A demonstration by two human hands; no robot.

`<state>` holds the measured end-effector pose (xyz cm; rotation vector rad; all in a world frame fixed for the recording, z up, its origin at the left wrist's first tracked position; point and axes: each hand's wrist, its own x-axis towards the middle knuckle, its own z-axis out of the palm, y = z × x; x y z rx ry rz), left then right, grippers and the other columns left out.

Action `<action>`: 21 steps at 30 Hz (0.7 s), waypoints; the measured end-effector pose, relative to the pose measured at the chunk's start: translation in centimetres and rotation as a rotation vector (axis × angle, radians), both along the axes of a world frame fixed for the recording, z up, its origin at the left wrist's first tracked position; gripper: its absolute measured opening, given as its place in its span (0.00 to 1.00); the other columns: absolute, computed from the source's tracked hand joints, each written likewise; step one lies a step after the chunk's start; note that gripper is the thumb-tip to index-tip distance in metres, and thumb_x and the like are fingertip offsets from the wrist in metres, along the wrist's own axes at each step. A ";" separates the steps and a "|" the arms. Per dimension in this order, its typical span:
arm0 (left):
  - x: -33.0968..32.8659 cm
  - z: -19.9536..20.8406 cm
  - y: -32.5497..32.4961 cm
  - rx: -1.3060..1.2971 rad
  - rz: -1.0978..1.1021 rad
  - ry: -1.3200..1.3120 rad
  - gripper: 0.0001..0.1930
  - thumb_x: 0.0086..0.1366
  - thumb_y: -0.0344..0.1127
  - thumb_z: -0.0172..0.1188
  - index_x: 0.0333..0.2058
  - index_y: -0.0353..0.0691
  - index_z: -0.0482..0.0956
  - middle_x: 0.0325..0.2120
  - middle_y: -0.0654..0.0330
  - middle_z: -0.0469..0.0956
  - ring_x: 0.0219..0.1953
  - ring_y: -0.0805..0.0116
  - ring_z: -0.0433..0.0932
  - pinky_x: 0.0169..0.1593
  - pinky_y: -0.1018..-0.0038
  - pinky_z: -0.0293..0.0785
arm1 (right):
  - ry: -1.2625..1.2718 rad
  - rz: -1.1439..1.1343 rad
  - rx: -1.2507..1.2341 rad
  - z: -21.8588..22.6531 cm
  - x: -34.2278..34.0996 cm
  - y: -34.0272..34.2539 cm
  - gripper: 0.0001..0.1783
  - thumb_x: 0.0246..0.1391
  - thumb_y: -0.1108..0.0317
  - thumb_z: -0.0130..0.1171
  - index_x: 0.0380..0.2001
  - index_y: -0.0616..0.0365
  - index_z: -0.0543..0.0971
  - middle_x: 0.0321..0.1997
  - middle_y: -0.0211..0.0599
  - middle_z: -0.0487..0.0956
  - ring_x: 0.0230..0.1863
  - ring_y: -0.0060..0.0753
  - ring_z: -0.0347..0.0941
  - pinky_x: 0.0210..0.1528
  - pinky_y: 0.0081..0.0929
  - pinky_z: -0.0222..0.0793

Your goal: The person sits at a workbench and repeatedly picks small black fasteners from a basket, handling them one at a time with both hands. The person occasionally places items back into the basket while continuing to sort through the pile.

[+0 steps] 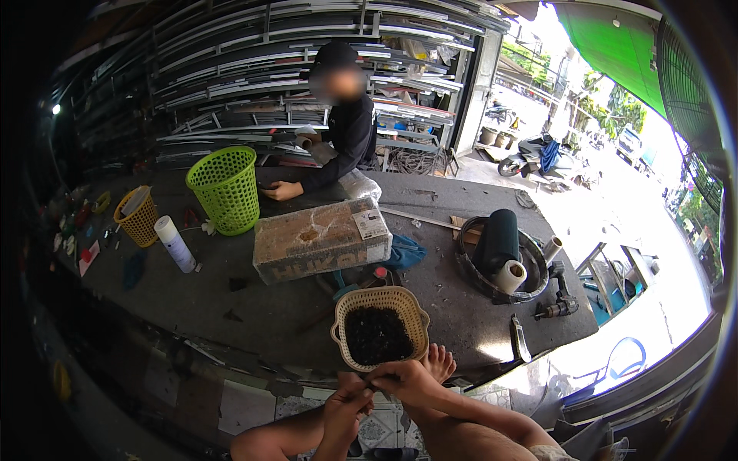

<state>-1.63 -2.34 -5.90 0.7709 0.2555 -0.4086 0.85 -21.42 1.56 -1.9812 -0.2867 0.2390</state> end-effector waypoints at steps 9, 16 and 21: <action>-0.2 0.0 -0.5 0.004 0.040 0.001 0.09 0.63 0.21 0.68 0.42 0.36 0.84 0.28 0.57 0.84 0.26 0.69 0.81 0.30 0.74 0.73 | 0.010 -0.018 -0.048 0.5 -0.1 -0.1 0.12 0.61 0.67 0.66 0.47 0.56 0.87 0.42 0.33 0.88 0.45 0.24 0.82 0.53 0.22 0.74; -0.2 0.1 -0.3 -0.010 0.025 0.033 0.08 0.64 0.22 0.67 0.42 0.36 0.84 0.29 0.56 0.84 0.27 0.69 0.81 0.31 0.73 0.73 | 0.045 -0.036 -0.017 0.5 -0.1 0.1 0.12 0.61 0.66 0.66 0.47 0.57 0.86 0.43 0.34 0.88 0.44 0.24 0.83 0.53 0.21 0.74; -0.2 0.1 -0.3 -0.029 0.013 0.042 0.08 0.65 0.21 0.66 0.42 0.36 0.84 0.28 0.55 0.84 0.27 0.68 0.81 0.30 0.73 0.74 | 0.022 0.000 0.052 0.0 0.0 -0.3 0.13 0.61 0.67 0.66 0.47 0.61 0.85 0.43 0.37 0.88 0.44 0.25 0.83 0.53 0.23 0.75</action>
